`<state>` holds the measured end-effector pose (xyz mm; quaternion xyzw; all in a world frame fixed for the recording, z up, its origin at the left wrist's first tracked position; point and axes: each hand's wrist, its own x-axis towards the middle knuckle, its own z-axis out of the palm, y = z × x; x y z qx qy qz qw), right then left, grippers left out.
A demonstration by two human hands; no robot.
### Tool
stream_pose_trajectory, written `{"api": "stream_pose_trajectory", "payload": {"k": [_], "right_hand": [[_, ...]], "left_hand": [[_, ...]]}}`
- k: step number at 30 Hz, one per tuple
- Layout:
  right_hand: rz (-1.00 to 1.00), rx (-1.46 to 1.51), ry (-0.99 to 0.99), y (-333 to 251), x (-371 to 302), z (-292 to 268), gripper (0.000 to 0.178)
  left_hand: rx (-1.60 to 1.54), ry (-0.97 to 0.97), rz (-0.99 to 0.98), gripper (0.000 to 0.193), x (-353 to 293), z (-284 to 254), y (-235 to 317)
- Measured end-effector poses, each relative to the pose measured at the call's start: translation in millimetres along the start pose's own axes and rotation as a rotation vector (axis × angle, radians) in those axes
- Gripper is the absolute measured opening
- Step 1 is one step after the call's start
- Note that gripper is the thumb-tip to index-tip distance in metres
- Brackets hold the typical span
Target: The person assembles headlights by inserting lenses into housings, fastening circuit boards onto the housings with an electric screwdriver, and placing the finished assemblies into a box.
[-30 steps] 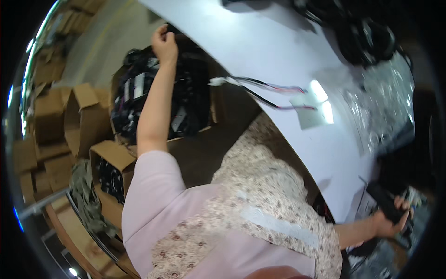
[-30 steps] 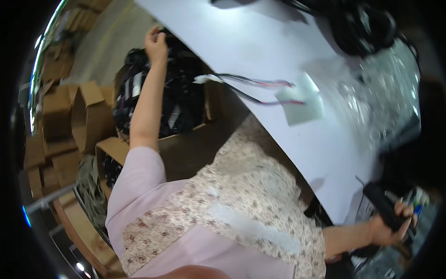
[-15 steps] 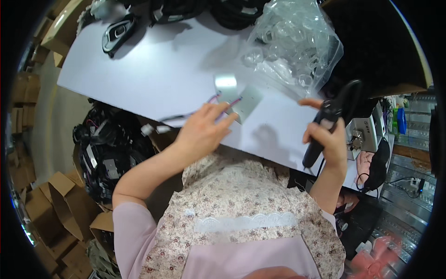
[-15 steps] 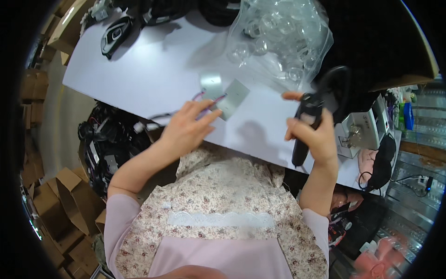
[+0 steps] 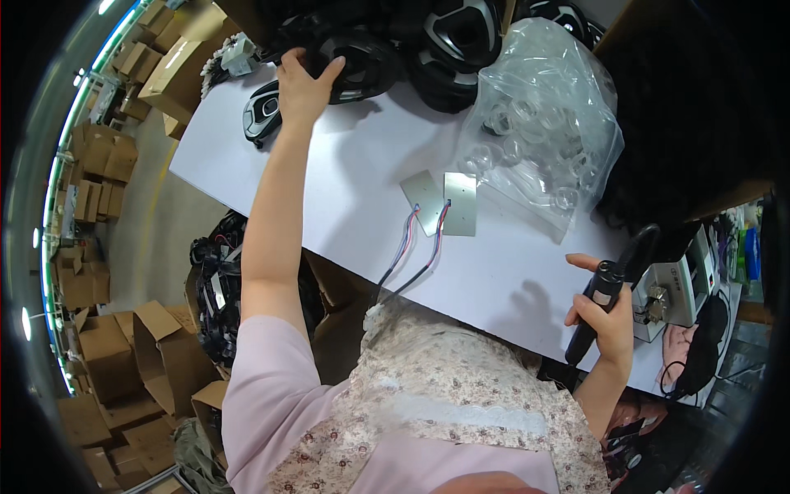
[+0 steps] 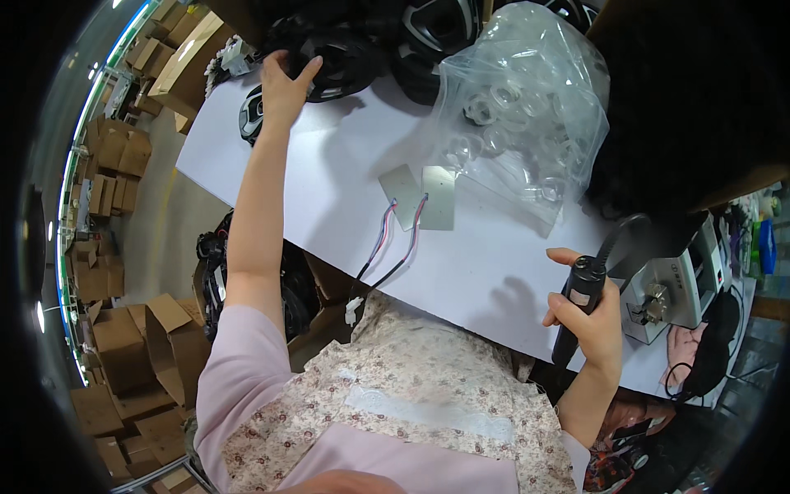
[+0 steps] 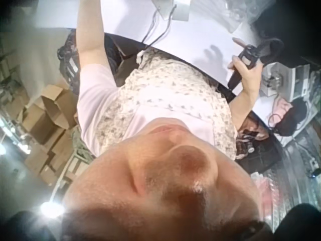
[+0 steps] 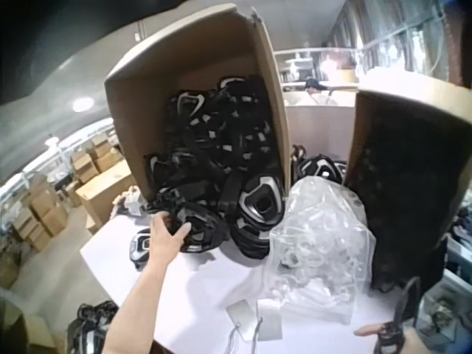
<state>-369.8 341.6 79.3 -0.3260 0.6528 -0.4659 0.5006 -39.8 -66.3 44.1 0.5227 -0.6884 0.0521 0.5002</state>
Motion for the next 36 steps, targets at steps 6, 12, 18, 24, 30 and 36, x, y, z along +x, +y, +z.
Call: {"api": "stream_pose_trajectory", "payload": {"k": [6, 12, 18, 24, 30, 36], "right_hand": [[-0.141, 0.046, 0.131, 5.9, -13.2, -15.2, 0.050], [-0.129, 0.010, 0.094, 13.4, -20.9, -24.2, 0.046], [-0.151, 0.040, 0.154, 18.7, -32.6, -36.5, 0.052], [-0.090, 0.066, 0.185, 26.2, -10.7, -29.4, 0.050], [-0.044, 0.166, 0.248, 27.7, 48.1, -38.1, 0.034], [0.000, 0.080, 0.257, 21.6, 88.0, -42.6, 0.037]], "left_hand": [[-0.297, -0.319, -0.299, 0.076, -17.0, -6.9, -1.7], [-0.621, -0.263, -0.209, 0.044, -54.2, -66.4, 64.8], [-0.945, -1.160, -0.166, 0.048, -104.8, -75.8, 151.0], [-0.787, -1.739, 0.107, 0.054, -169.1, -19.0, 209.9], [-0.793, -1.270, 0.544, 0.040, -186.8, 11.2, 213.3], [-0.497, -0.938, 0.492, 0.021, -167.0, 62.2, 215.4]]}}
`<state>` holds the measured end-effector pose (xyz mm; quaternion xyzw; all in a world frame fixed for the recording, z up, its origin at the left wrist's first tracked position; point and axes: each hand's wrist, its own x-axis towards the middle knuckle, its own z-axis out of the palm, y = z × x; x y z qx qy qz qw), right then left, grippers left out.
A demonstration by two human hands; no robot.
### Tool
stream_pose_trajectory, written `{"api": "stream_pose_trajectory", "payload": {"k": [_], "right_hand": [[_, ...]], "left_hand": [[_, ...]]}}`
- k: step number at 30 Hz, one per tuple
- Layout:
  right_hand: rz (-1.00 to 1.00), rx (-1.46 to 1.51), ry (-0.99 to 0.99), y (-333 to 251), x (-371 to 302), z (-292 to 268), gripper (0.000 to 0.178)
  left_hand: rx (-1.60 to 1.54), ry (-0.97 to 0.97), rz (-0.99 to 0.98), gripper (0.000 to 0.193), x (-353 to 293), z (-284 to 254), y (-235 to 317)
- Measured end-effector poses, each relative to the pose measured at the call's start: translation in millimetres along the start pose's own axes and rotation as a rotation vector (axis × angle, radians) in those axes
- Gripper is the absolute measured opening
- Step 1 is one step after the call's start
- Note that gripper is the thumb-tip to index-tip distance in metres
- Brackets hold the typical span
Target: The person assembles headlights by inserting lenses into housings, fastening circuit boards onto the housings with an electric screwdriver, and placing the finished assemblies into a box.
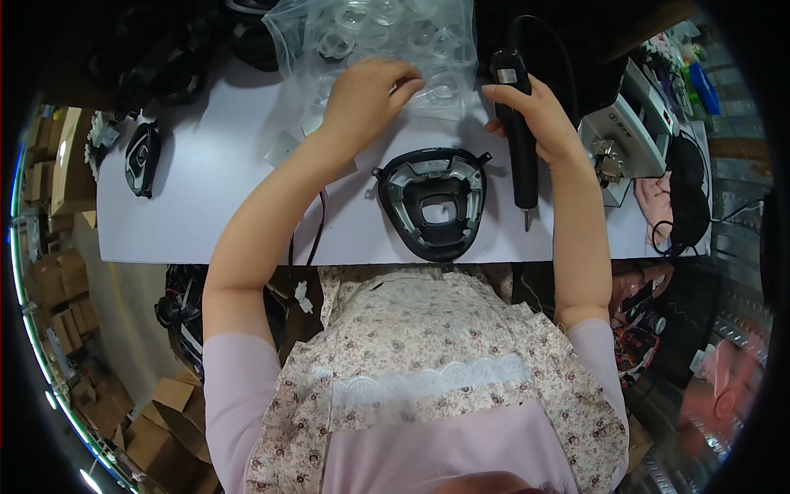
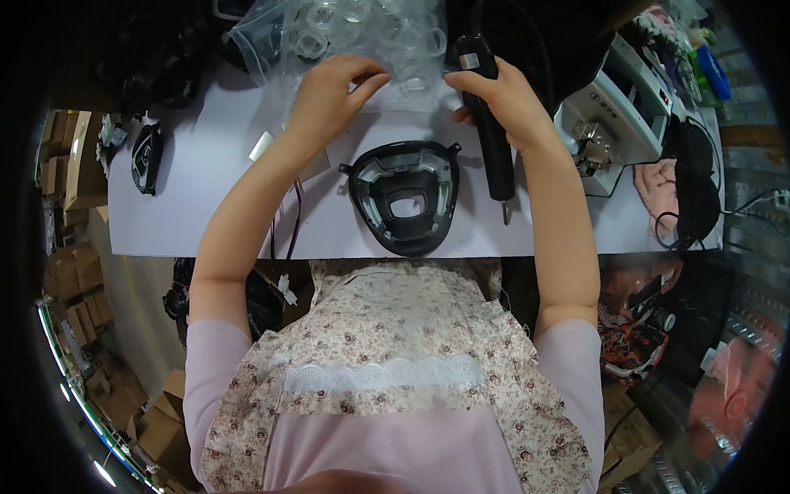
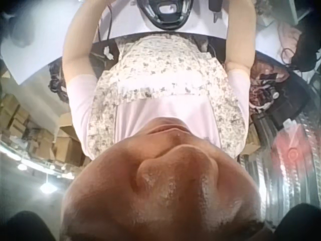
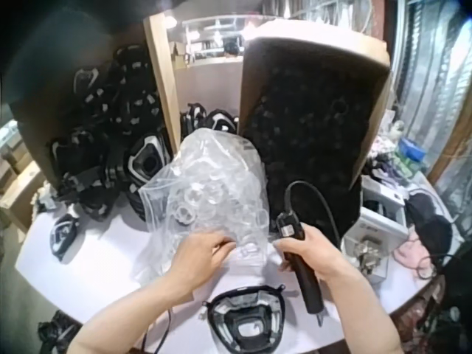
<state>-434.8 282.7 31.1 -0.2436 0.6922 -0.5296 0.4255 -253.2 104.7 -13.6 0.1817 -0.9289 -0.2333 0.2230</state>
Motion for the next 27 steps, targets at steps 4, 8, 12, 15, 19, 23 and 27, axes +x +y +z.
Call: {"api": "stream_pose_trajectory", "payload": {"k": [4, 8, 12, 15, 19, 23, 27], "right_hand": [[-0.010, -0.028, -0.002, 3.7, 7.1, 4.5, 0.038], [-0.047, -0.072, 0.012, 5.1, -3.4, 4.2, 0.037], [-0.124, -0.104, 0.062, 0.7, -32.6, 1.8, 0.038], [-0.138, -0.115, 0.084, 3.6, -48.9, -4.6, 0.041], [-0.138, -0.174, 0.056, 10.3, -62.8, -3.8, 0.037], [-0.180, -0.218, 0.103, 9.6, -70.2, -3.2, 0.035], [-0.202, -0.190, 0.083, 7.6, -79.0, -2.5, 0.046]], "left_hand": [[0.147, 0.060, 0.052, 0.023, 17.8, 23.3, 5.2], [0.191, 0.179, 0.117, 0.025, 20.1, 33.2, 4.0], [0.104, -0.002, 0.041, 0.033, 19.7, 10.4, 4.1], [0.084, 0.050, 0.044, 0.022, 1.5, -21.9, 21.6], [-0.076, -0.177, 0.010, 0.019, -45.0, -49.2, 65.7], [-0.053, -0.365, 0.092, 0.017, -63.5, -30.2, 82.6], [0.073, -0.337, 0.118, 0.015, -72.5, -18.1, 81.9]]}}
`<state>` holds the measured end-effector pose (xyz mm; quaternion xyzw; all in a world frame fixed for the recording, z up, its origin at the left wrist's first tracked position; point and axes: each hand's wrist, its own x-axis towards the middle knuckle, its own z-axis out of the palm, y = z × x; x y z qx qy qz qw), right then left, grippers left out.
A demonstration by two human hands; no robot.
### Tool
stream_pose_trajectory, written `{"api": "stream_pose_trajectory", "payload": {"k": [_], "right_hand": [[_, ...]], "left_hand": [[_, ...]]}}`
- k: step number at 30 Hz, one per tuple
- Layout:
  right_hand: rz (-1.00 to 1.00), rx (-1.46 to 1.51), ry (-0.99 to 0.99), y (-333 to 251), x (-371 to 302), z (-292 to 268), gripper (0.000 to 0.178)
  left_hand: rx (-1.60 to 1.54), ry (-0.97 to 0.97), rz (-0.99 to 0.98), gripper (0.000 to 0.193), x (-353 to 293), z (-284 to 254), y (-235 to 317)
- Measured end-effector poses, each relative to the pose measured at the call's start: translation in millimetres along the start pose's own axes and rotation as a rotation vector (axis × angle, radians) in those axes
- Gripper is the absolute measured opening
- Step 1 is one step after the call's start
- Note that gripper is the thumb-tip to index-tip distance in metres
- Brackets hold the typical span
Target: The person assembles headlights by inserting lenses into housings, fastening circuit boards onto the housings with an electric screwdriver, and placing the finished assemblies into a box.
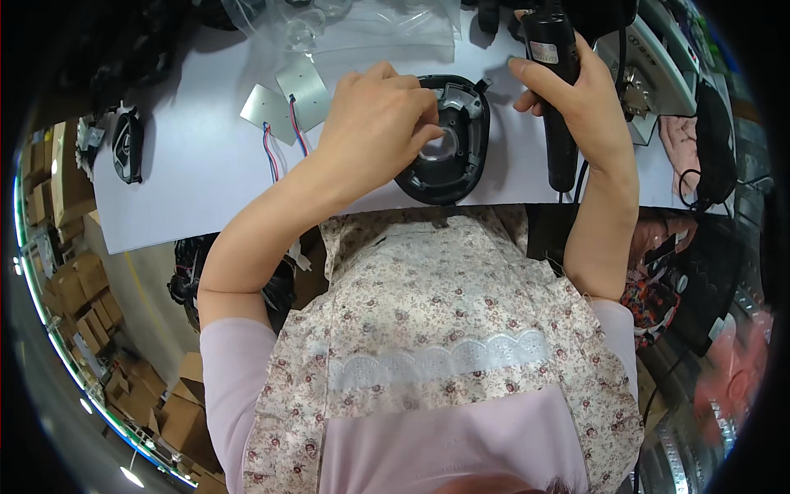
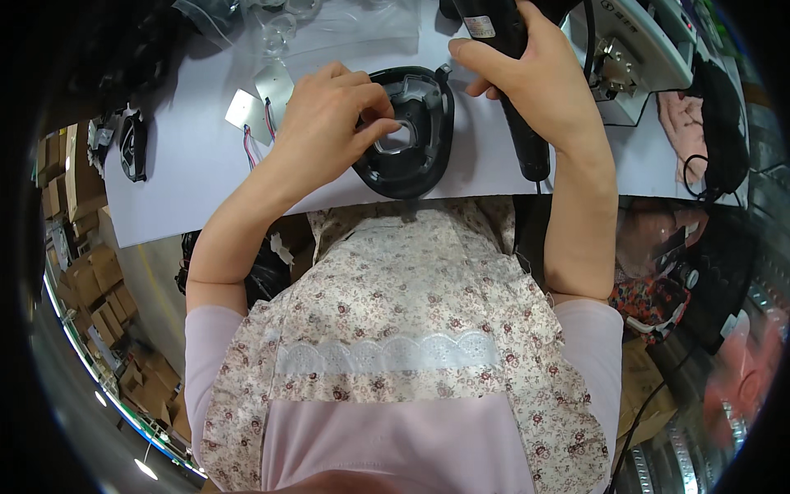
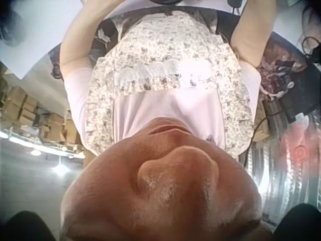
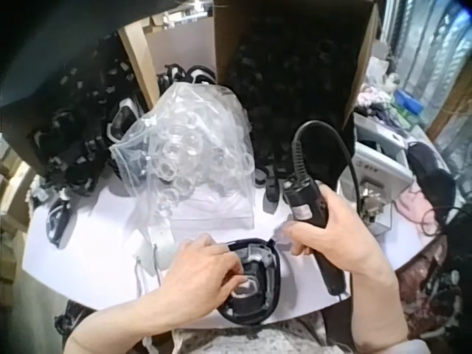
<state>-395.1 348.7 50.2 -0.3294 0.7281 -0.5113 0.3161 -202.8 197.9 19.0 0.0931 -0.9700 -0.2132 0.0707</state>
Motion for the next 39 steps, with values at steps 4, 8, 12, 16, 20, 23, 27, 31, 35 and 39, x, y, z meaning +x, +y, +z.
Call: {"api": "stream_pose_trajectory", "payload": {"k": [4, 8, 12, 16, 20, 23, 27, 31, 35, 39], "right_hand": [[0.013, -0.044, 0.003, 2.3, -4.9, 1.3, 0.052], [-0.012, -0.067, -0.043, 4.3, -5.2, -0.8, 0.054], [-0.029, -0.004, -0.004, 8.9, -8.5, -5.7, 0.051], [-0.039, 0.218, -0.035, 11.9, -20.9, -14.5, 0.054], [-0.067, 0.332, -0.102, 14.4, -32.1, -19.7, 0.060], [-0.096, 0.349, -0.160, 14.9, -38.2, -22.1, 0.065], [-0.088, 0.407, -0.218, 8.9, -47.0, -11.9, 0.072], [-0.206, 0.338, -0.352, 7.7, -46.7, -4.5, 0.081], [-0.282, 0.331, -0.230, 10.0, -51.3, 10.4, 0.082], [-0.029, 0.387, -0.339, 10.1, -58.5, -7.9, 0.072]], "left_hand": [[0.041, 0.017, 0.001, 0.014, 0.0, 4.3, 1.3], [-0.011, -0.018, -0.071, 0.021, 0.9, 6.1, 2.1], [-0.122, 0.092, -0.072, 0.032, 0.8, 12.6, 0.1], [-0.357, 0.100, -0.126, 0.039, 15.7, 3.7, -1.5], [-0.410, 0.314, -0.011, 0.055, 49.4, -2.4, 0.3], [-0.389, 0.386, 0.138, 0.062, 58.5, -2.9, 21.1], [-0.334, 0.400, 0.252, 0.061, 64.8, -5.4, 24.2], [-0.434, 0.343, 0.214, 0.044, 56.6, -19.2, 23.0], [-0.359, 0.344, 0.111, 0.054, 34.4, -27.3, 16.6], [-0.455, 0.035, -0.120, 0.050, -6.0, -31.4, 8.1]]}}
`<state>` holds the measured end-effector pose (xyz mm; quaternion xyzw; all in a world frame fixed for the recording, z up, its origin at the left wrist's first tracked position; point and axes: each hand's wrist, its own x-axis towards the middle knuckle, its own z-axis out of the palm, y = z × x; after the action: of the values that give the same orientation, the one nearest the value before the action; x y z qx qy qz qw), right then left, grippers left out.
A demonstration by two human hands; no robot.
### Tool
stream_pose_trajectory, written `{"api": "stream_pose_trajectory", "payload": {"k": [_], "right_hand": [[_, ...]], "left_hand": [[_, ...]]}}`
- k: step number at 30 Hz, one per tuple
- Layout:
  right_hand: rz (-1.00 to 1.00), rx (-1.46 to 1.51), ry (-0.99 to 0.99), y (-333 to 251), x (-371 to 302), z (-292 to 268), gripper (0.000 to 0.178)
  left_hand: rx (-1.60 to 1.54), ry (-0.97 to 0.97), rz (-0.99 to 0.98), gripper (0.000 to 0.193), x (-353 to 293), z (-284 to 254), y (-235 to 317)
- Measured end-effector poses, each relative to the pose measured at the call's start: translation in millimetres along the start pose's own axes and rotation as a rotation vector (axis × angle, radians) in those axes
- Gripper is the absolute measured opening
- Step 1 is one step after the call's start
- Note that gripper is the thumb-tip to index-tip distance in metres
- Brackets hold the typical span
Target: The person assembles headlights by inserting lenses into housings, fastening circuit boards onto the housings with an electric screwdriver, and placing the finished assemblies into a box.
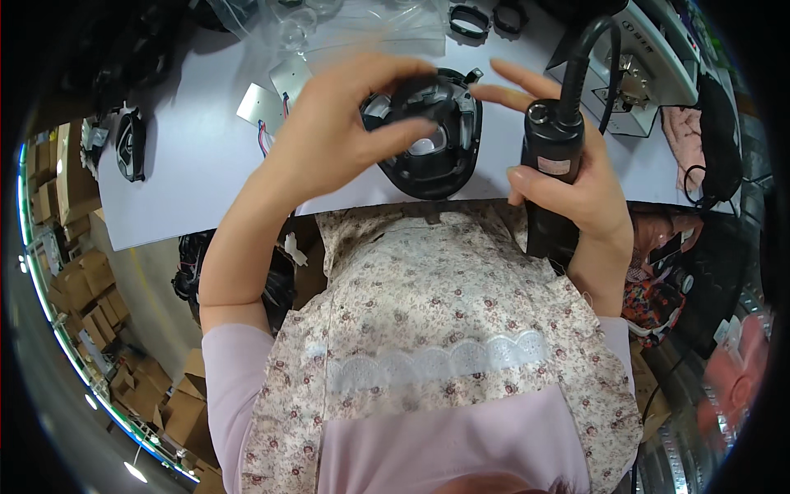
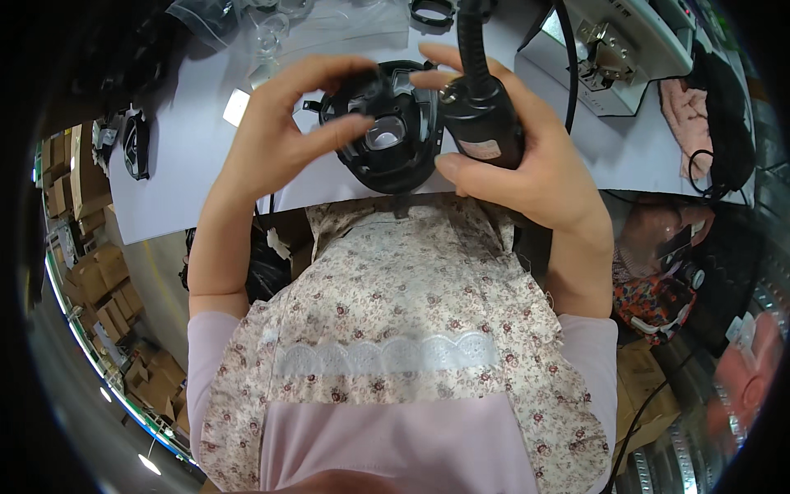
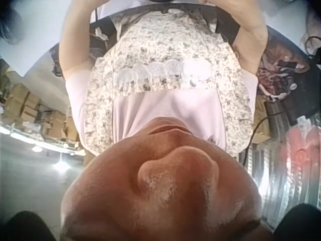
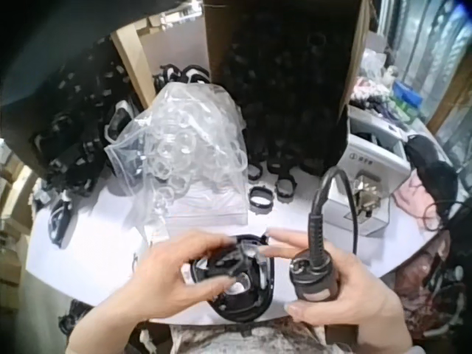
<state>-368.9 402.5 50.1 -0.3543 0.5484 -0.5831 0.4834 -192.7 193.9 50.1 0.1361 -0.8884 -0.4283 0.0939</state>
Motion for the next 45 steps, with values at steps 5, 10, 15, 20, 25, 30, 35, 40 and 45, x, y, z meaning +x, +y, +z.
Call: {"api": "stream_pose_trajectory", "payload": {"k": [5, 10, 15, 20, 25, 30, 35, 40, 45], "right_hand": [[0.119, -0.059, -0.025, 15.8, -3.1, 0.6, 0.063], [0.116, -0.053, 0.002, 29.2, -1.3, 2.7, 0.062], [0.128, -0.060, 0.004, 29.7, 0.5, 2.0, 0.062], [0.117, -0.072, 0.010, 31.6, 0.1, 2.4, 0.061], [0.117, -0.112, 0.012, 34.6, -0.8, 2.1, 0.060], [0.102, -0.149, 0.024, 34.7, -2.0, 3.7, 0.058], [0.063, -0.163, 0.033, 40.1, -2.2, 2.5, 0.058], [0.066, -0.167, 0.040, 39.0, -1.9, 2.2, 0.059], [0.112, -0.140, 0.037, 35.8, -1.0, 4.7, 0.060]], "left_hand": [[0.025, -0.106, -0.024, 0.048, -14.6, 12.0, -8.7], [0.146, -0.079, 0.047, 0.046, -13.5, 19.9, -11.5], [0.162, -0.076, 0.044, 0.044, -12.6, 22.5, -13.2], [0.191, -0.082, 0.055, 0.043, -10.5, 21.8, -11.2], [0.271, -0.094, 0.004, 0.041, -9.9, 20.5, -3.5], [0.281, -0.109, 0.022, 0.042, -8.6, 21.9, -6.3], [0.280, -0.040, 0.069, 0.045, -11.8, 22.0, -6.5], [0.392, -0.045, 0.098, 0.045, -12.8, 25.8, -12.3], [0.361, -0.070, 0.075, 0.045, -10.1, 28.6, -15.5]]}}
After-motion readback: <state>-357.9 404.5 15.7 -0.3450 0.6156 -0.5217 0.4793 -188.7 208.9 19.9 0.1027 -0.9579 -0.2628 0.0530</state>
